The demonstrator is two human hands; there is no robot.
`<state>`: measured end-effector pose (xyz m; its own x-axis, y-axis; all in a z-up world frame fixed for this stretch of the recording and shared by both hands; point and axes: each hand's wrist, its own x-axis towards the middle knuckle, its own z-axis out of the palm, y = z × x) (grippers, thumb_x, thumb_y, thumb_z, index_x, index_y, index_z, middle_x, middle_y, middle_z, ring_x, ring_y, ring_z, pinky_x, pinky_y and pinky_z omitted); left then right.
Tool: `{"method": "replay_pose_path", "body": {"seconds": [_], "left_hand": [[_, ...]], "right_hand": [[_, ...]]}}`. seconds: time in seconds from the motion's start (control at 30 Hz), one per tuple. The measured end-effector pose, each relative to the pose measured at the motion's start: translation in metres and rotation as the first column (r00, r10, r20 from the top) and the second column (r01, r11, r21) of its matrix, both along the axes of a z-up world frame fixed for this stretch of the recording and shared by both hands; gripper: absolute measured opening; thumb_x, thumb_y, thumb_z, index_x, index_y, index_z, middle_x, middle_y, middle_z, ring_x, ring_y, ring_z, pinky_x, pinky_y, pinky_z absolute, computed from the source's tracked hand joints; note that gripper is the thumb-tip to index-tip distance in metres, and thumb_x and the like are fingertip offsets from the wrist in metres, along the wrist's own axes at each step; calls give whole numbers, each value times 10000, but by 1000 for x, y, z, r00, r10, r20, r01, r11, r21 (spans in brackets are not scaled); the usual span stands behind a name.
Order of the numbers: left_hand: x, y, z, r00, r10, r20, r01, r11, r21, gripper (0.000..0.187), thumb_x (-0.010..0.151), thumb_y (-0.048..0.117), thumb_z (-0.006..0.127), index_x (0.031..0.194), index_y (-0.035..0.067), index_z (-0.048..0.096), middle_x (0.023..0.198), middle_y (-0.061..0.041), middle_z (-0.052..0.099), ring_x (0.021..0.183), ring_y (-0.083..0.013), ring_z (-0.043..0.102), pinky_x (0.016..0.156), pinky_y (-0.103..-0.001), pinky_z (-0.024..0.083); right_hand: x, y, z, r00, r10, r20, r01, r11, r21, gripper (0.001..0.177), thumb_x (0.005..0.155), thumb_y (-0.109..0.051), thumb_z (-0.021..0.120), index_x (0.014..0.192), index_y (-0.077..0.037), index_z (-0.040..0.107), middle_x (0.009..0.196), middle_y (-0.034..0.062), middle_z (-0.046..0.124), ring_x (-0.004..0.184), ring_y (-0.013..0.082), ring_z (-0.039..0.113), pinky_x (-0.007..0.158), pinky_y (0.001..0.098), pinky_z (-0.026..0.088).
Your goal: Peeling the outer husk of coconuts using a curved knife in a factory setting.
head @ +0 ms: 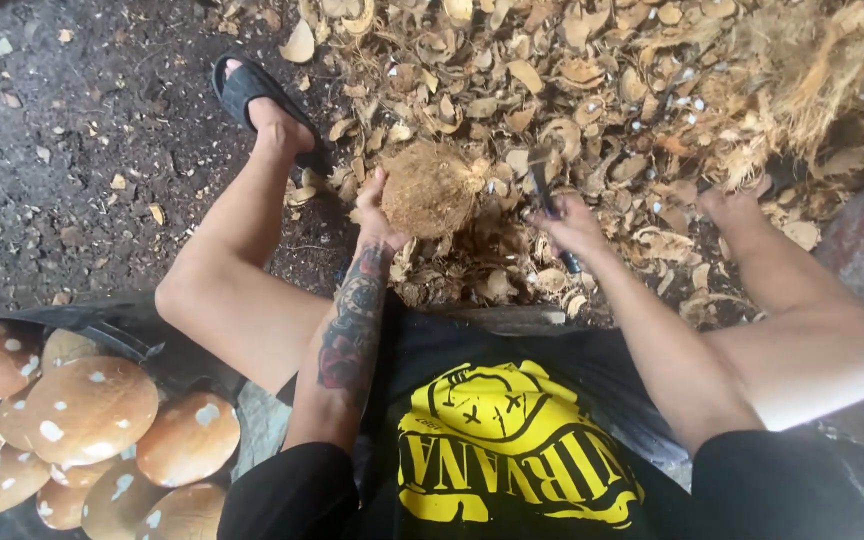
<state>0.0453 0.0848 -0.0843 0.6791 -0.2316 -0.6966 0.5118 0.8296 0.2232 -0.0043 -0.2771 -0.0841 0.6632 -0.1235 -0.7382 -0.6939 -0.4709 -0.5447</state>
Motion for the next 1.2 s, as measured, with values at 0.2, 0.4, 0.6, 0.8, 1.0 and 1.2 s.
{"method": "replay_pose_path", "body": {"seconds": [0.2,0.4,0.6,0.8,1.0,1.2], "left_hand": [[-23,-4,-53,996,-80,39,80,997,6,874,870,557,837,1534,63,556,1517,-218,595,1398,-444,559,1204,-634,384],[-20,-34,19,998,-58,30,58,998,-11,925,829,522,837,1550,42,513,1502,-238,580,1394,-447,545,1219,-638,381],[-5,-23,-13,997,-27,72,26,1000,18,938,792,529,875,1537,61,548,1505,-243,605,1397,-460,561,1208,-635,376],[-11,-27,11,990,-114,87,108,991,76,900,801,524,851,1521,68,564,1484,-218,632,1367,-424,597,1209,-602,390],[-7,-28,-3,994,-64,86,59,996,66,903,815,533,849,1526,58,557,1484,-231,615,1375,-454,571,1186,-607,385],[-6,-38,15,991,-76,111,63,991,116,797,788,507,833,1444,98,642,1409,-195,694,1278,-396,668,1152,-557,464]], "right_hand": [[-3,44,171,951,-134,277,37,943,330,79,872,36,568,822,-25,561,570,160,620,433,274,659,428,378,564],[-52,61,233,602,-383,700,-505,496,706,122,955,-64,590,984,7,495,658,251,664,547,367,750,515,381,584],[-87,71,143,913,100,396,-316,787,530,59,886,17,579,876,-28,616,499,127,641,397,224,648,420,301,505],[-94,78,192,949,-71,306,-171,700,694,112,762,84,531,757,-21,567,439,175,601,339,267,641,371,316,470],[-88,73,185,247,-189,950,-653,693,307,55,885,-5,596,840,10,624,747,148,753,581,299,734,532,364,565],[-90,79,178,965,195,178,-252,879,405,129,836,-72,567,714,-33,581,441,110,592,376,201,612,422,317,478]]}}
